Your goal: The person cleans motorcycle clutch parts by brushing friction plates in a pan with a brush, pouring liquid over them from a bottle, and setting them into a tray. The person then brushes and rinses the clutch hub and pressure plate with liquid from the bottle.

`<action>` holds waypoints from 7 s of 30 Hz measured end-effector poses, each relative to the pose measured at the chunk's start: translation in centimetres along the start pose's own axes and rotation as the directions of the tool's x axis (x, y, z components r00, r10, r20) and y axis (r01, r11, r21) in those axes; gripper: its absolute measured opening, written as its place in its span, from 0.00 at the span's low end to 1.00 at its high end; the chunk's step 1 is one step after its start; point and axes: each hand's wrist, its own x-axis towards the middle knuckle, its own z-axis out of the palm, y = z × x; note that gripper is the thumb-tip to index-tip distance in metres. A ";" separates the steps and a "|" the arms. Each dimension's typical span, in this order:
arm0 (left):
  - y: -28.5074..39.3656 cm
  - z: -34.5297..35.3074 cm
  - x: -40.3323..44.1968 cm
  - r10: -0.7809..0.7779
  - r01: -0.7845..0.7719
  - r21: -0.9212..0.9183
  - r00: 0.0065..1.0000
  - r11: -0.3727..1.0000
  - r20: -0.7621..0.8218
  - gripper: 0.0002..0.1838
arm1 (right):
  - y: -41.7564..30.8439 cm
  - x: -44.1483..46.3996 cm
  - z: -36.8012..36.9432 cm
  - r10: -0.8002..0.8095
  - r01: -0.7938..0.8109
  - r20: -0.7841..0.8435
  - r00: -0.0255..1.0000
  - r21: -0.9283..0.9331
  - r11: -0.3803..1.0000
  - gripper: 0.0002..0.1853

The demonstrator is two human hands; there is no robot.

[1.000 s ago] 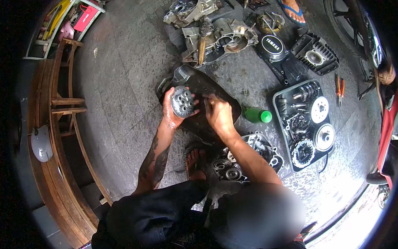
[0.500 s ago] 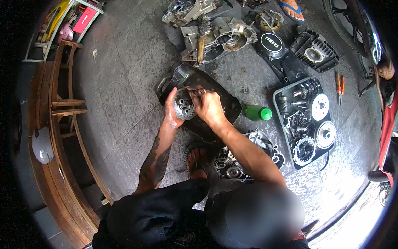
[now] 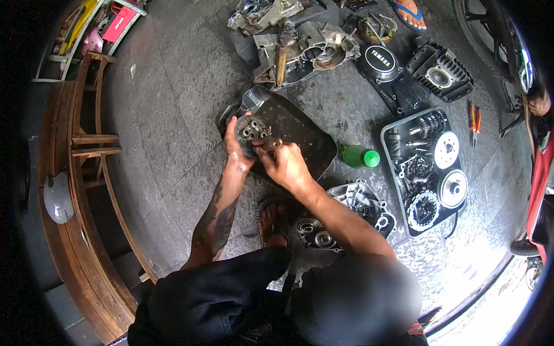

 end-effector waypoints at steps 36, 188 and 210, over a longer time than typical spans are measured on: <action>-0.6 0.2 -0.9 0.151 -0.155 -0.097 0.987 0.983 -0.050 0.27 | 2.0 -0.6 -0.1 0.099 -0.101 -0.152 0.983 -0.007 0.995 0.09; -1.6 0.9 -1.5 -0.144 0.141 0.031 0.961 0.990 0.238 0.36 | -14.4 -0.1 -16.1 0.260 0.361 0.471 0.843 -0.853 0.377 0.27; -2.0 0.5 -2.2 0.031 -0.097 0.328 0.980 0.940 0.198 0.20 | -13.8 0.4 -17.6 0.282 0.295 0.375 0.883 -0.911 0.287 0.24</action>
